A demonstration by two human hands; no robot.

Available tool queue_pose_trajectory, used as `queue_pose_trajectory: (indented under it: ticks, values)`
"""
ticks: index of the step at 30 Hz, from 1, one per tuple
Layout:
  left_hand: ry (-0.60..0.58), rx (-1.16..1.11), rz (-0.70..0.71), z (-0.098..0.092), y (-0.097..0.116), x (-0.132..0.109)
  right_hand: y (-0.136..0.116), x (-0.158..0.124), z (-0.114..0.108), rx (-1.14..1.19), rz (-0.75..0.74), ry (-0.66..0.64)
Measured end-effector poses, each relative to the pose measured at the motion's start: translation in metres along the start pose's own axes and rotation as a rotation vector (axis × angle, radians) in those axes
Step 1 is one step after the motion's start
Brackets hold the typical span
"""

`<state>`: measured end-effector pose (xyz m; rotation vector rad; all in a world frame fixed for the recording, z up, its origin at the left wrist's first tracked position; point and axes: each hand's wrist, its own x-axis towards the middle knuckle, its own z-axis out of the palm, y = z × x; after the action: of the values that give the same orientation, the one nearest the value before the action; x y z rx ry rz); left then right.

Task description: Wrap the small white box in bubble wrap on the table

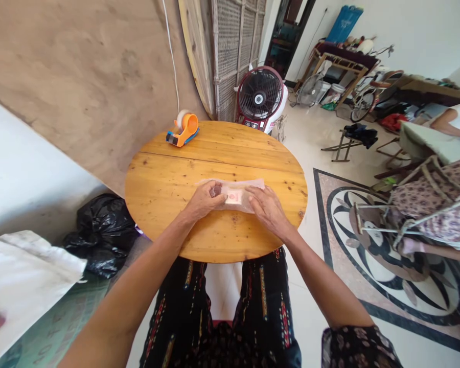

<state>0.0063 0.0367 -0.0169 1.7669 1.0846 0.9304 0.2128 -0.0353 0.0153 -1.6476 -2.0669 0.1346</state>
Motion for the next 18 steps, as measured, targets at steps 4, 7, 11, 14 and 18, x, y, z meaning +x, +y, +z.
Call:
queue_pose_trajectory:
  ticks: [4, 7, 11, 14, 18]
  values:
    - [-0.019, -0.029, -0.006, 0.000, -0.002, 0.000, -0.013, -0.007, 0.008, -0.204, -0.112, 0.063]
    - [-0.035, -0.098, 0.007, -0.001, -0.002, 0.000, -0.020, -0.011, 0.017, -0.264, -0.211, 0.044]
    - [-0.057, -0.141, -0.002, 0.000, -0.003, 0.000, -0.024, -0.008, 0.025, -0.263, -0.253, -0.051]
    - [-0.064, -0.133, 0.016, 0.000, -0.005, 0.000, -0.023, -0.001, 0.025, -0.225, -0.237, -0.092]
    - [-0.021, -0.010, 0.001, -0.001, -0.003, 0.001, -0.017, 0.010, 0.020, -0.130, -0.211, -0.120]
